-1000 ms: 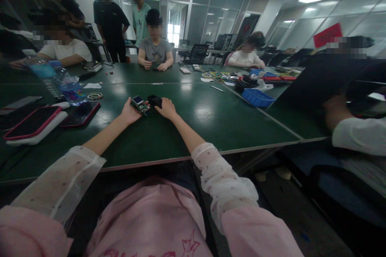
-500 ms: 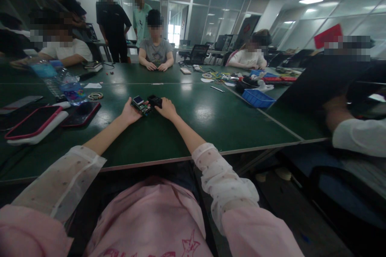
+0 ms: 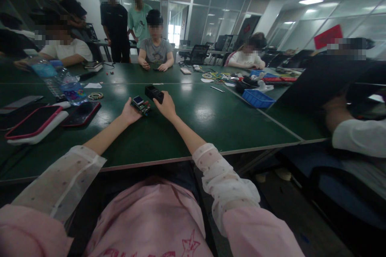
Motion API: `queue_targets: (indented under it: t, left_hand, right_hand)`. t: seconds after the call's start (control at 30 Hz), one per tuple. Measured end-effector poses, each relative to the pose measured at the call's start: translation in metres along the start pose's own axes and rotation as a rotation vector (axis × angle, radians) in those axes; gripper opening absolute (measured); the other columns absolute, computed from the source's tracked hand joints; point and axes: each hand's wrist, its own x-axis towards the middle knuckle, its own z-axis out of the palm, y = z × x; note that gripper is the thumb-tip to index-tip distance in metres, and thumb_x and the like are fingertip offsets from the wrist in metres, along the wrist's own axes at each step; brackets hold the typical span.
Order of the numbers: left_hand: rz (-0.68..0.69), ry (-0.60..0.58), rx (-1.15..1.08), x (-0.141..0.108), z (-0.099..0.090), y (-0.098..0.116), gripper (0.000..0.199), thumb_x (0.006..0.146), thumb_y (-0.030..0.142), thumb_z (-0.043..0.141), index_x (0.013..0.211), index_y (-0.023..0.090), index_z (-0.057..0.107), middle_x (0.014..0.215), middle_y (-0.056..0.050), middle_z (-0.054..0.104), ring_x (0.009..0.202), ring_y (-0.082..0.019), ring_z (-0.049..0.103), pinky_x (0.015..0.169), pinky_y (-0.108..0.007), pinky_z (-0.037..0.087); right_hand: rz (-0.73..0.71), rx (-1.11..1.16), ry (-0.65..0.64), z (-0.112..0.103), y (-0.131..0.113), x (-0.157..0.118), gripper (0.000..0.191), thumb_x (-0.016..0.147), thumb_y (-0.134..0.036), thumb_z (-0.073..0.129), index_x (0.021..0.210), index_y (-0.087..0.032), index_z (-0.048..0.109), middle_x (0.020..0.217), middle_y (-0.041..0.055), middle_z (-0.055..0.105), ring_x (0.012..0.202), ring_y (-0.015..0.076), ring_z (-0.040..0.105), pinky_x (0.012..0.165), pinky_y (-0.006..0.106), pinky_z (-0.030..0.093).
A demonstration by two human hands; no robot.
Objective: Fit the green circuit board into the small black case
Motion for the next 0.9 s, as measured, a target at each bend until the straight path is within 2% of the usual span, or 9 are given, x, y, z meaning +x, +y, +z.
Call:
queue_targets:
  t: [0.13, 0.27, 0.57, 0.9]
  left_hand:
    - [0.000, -0.017, 0.008, 0.001, -0.002, -0.001, 0.061, 0.101, 0.062, 0.032, 0.139, 0.020, 0.052, 0.106, -0.014, 0.074, 0.096, -0.029, 0.073, 0.089, -0.043, 0.057]
    - [0.015, -0.018, 0.042, 0.001, -0.003, -0.001, 0.061, 0.100, 0.062, 0.032, 0.137, 0.019, 0.055, 0.099, -0.013, 0.074, 0.094, -0.028, 0.073, 0.090, -0.042, 0.057]
    - [-0.006, -0.012, 0.041, -0.003, 0.001, -0.001, 0.063, 0.101, 0.062, 0.028, 0.137, 0.017, 0.055, 0.102, -0.013, 0.075, 0.092, -0.028, 0.074, 0.089, -0.043, 0.057]
    - [0.009, 0.004, 0.085, 0.006, -0.006, -0.001, 0.063, 0.100, 0.063, 0.030, 0.136, 0.019, 0.058, 0.101, -0.014, 0.075, 0.091, -0.029, 0.073, 0.089, -0.042, 0.057]
  right_hand:
    - [-0.060, 0.042, 0.000, 0.001, -0.010, -0.004, 0.053, 0.095, -0.050, 0.053, 0.135, -0.017, 0.043, 0.128, 0.0172, 0.062, 0.117, 0.0291, 0.061, 0.099, 0.043, 0.050]
    - [-0.101, 0.072, -0.016, 0.003, -0.015, -0.008, 0.055, 0.094, -0.055, 0.053, 0.133, -0.016, 0.044, 0.125, 0.0163, 0.063, 0.113, 0.0275, 0.062, 0.097, 0.040, 0.050]
    - [-0.032, 0.133, 0.053, -0.005, -0.024, -0.008, 0.059, 0.096, -0.061, 0.047, 0.137, -0.019, 0.040, 0.126, 0.0154, 0.063, 0.112, 0.0279, 0.063, 0.095, 0.042, 0.051]
    - [-0.086, 0.166, -0.040, 0.008, -0.025, -0.016, 0.059, 0.093, -0.064, 0.051, 0.132, -0.020, 0.045, 0.121, 0.0138, 0.066, 0.108, 0.0263, 0.065, 0.092, 0.039, 0.052]
